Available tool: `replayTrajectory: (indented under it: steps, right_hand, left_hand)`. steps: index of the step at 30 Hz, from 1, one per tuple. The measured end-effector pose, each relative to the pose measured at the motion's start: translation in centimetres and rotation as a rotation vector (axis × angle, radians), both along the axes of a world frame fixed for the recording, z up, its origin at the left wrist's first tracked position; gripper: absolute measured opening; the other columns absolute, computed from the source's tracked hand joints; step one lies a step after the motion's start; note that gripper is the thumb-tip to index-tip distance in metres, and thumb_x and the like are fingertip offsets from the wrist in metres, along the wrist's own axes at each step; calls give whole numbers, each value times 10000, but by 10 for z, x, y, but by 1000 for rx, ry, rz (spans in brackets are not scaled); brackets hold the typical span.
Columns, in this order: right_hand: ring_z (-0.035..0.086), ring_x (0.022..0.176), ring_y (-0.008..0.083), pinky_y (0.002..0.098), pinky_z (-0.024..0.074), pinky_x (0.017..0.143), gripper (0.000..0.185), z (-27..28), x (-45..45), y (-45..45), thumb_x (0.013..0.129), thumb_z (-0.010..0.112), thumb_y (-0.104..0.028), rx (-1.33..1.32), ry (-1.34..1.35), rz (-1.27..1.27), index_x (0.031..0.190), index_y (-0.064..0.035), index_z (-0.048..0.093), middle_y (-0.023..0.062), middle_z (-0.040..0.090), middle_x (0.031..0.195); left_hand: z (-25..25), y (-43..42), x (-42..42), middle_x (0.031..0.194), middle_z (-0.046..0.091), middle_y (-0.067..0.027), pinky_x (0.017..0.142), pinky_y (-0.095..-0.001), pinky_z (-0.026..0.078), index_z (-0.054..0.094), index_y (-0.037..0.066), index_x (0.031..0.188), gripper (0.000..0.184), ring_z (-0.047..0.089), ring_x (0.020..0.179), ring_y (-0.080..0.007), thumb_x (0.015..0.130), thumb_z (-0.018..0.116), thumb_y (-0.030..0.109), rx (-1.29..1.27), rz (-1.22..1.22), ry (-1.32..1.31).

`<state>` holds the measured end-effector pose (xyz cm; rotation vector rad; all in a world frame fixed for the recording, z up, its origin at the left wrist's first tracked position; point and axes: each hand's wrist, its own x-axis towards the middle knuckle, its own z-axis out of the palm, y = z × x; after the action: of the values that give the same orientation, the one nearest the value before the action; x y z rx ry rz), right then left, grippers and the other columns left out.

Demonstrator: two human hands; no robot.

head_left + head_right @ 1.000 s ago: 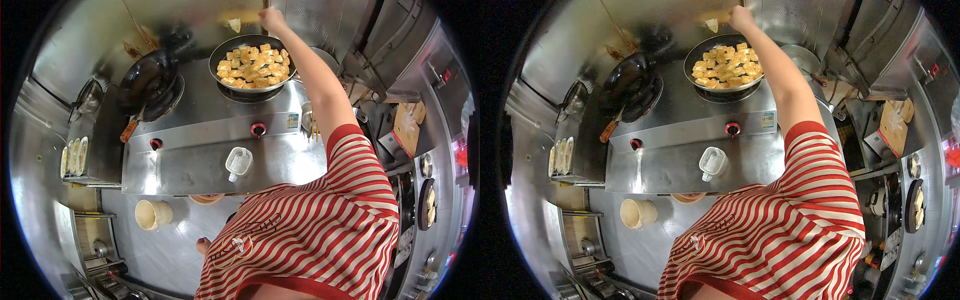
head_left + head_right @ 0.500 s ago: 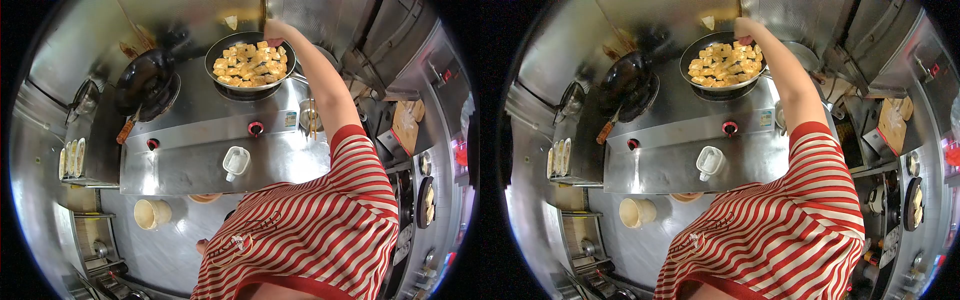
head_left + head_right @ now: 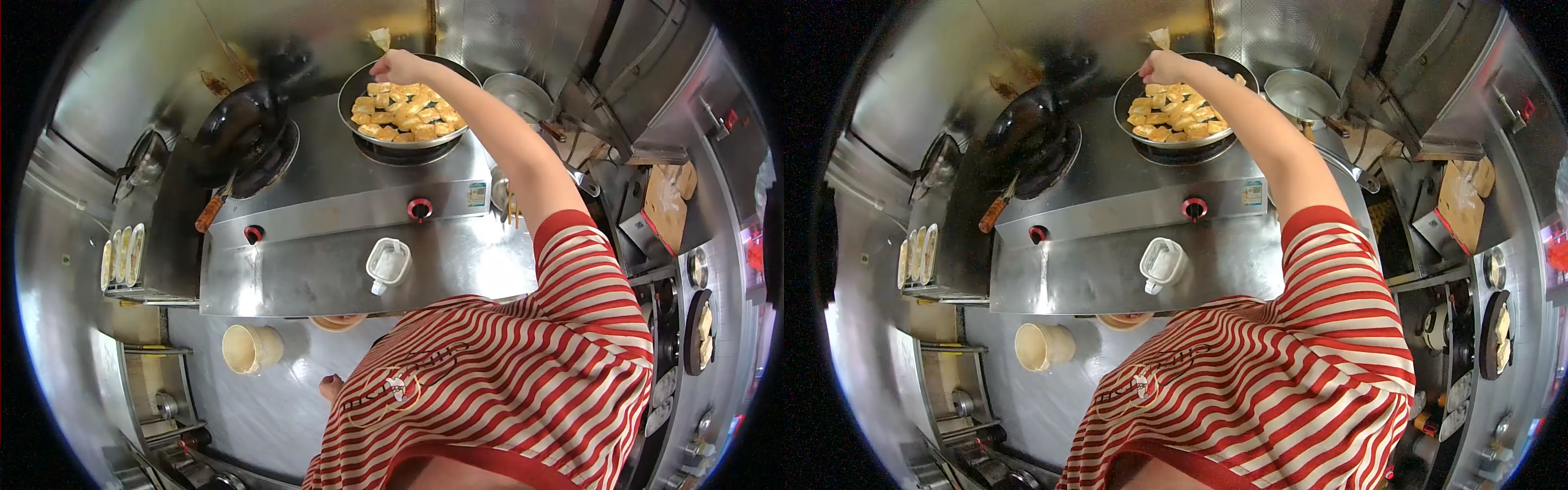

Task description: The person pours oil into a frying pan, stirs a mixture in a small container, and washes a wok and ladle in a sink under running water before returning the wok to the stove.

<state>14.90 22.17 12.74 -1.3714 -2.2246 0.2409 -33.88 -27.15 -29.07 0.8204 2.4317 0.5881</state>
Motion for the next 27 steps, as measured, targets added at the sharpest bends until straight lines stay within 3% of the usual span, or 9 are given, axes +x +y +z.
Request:
replayTrajectory:
  steps: [5, 9, 11, 15, 18, 20, 22, 25, 27]
  right_hand:
    - [610, 806, 278, 367, 491, 702, 184, 4, -6, -25, 664, 655, -188, -8, -150, -149, 770, -38, 653, 146, 635, 823]
    - [588, 864, 308, 404, 478, 742, 288, -18, -8, -39, 682, 608, -136, 69, -474, -279, 965, -83, 619, 155, 615, 912]
    - [570, 921, 312, 399, 462, 781, 372, -39, 8, -25, 697, 586, -112, -132, -637, -93, 1069, -107, 582, 172, 597, 959]
    - [563, 939, 318, 391, 456, 796, 392, -37, -2, -66, 699, 600, -124, -42, -490, -161, 1090, -115, 578, 183, 597, 960]
    - [565, 934, 320, 400, 457, 796, 348, -31, -20, -71, 699, 606, -143, 17, -330, -58, 1045, -102, 598, 177, 596, 970]
    - [575, 895, 339, 416, 455, 793, 286, -30, -30, -74, 703, 607, -163, 8, -375, -270, 981, -98, 621, 170, 604, 958]
    - [511, 1029, 347, 466, 425, 836, 233, -26, -28, -84, 715, 595, -175, 85, -387, -397, 934, -102, 630, 176, 519, 1149]
    - [200, 1284, 341, 577, 261, 950, 430, -45, -19, -91, 717, 615, -180, 98, -673, -476, 1140, -155, 542, 156, 159, 1415]
    - [218, 1276, 348, 543, 268, 964, 467, -48, -27, -105, 723, 619, -179, 113, -489, -320, 1178, -158, 512, 163, 181, 1407]
  left_hand:
    - [-1, -7, -4, 675, 634, -155, 616, -346, 487, 656, 11, 695, 179, 625, 630, -267, 681, 608, 184, -53, 11, 136]
    - [16, -5, 4, 692, 630, -174, 639, -363, 486, 654, -3, 712, 194, 625, 657, -289, 687, 593, 180, -62, -16, 94]
    - [12, -6, 3, 693, 625, -183, 654, -370, 478, 651, -9, 714, 206, 620, 665, -299, 679, 586, 183, -13, -66, 111]
    - [51, -5, 29, 610, 599, -176, 581, -365, 468, 637, 8, 646, 190, 596, 565, -293, 666, 572, 185, 112, 1, 134]
    - [41, -5, 17, 629, 608, -168, 592, -358, 472, 646, 21, 668, 203, 603, 585, -288, 678, 582, 214, -48, -56, 61]
    - [46, -4, 20, 646, 612, -171, 606, -360, 474, 649, 21, 682, 211, 607, 608, -294, 681, 586, 223, -60, -47, 90]
    - [42, -4, 11, 674, 618, -177, 633, -363, 477, 654, 23, 704, 218, 612, 651, -305, 686, 593, 232, -57, -29, 68]
    - [23, -5, 0, 686, 626, -168, 647, -358, 479, 657, 29, 733, 204, 620, 681, -293, 693, 601, 221, -50, 39, 1]
    - [21, -7, 1, 682, 627, -165, 645, -356, 482, 654, 26, 731, 211, 621, 659, -283, 697, 603, 228, -44, 68, -16]
